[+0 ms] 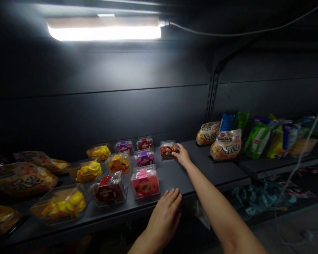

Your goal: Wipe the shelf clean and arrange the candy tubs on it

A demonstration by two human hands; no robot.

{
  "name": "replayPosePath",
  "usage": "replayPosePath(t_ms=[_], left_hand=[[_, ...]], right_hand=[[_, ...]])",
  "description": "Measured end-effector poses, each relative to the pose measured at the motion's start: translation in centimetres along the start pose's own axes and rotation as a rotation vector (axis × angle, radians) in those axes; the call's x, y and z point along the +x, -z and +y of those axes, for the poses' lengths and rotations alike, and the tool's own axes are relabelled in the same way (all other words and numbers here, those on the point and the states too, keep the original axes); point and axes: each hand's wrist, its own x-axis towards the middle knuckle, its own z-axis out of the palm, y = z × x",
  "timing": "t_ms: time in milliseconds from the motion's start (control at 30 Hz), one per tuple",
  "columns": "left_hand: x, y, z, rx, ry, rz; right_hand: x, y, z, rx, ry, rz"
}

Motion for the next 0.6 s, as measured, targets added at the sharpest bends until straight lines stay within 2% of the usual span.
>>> replayPosePath(t_ms=[167, 333, 467, 600], left_hand=[[-0.3, 0.2, -0.2, -0.015, -0.002, -0.022], [0.1, 0.7, -0.4, -0.026, -0.020, -0.069], [0.2, 0.7, -0.5, -0.030, -0.023, -0.058], [-0.2, 0.2, -0.5, -0.035, -0.015, -0.017]], right_hand=[[4.1, -2.3, 2.0, -0.014, 0.011, 0.029], [6.7, -4.1, 3.4, -0.048, 0.022, 0.064], [7.6, -4.6, 3.6, -0.097, 0.039, 0.090], [7.1, -4.4, 2.8, -0.155, 0.057, 0.134]])
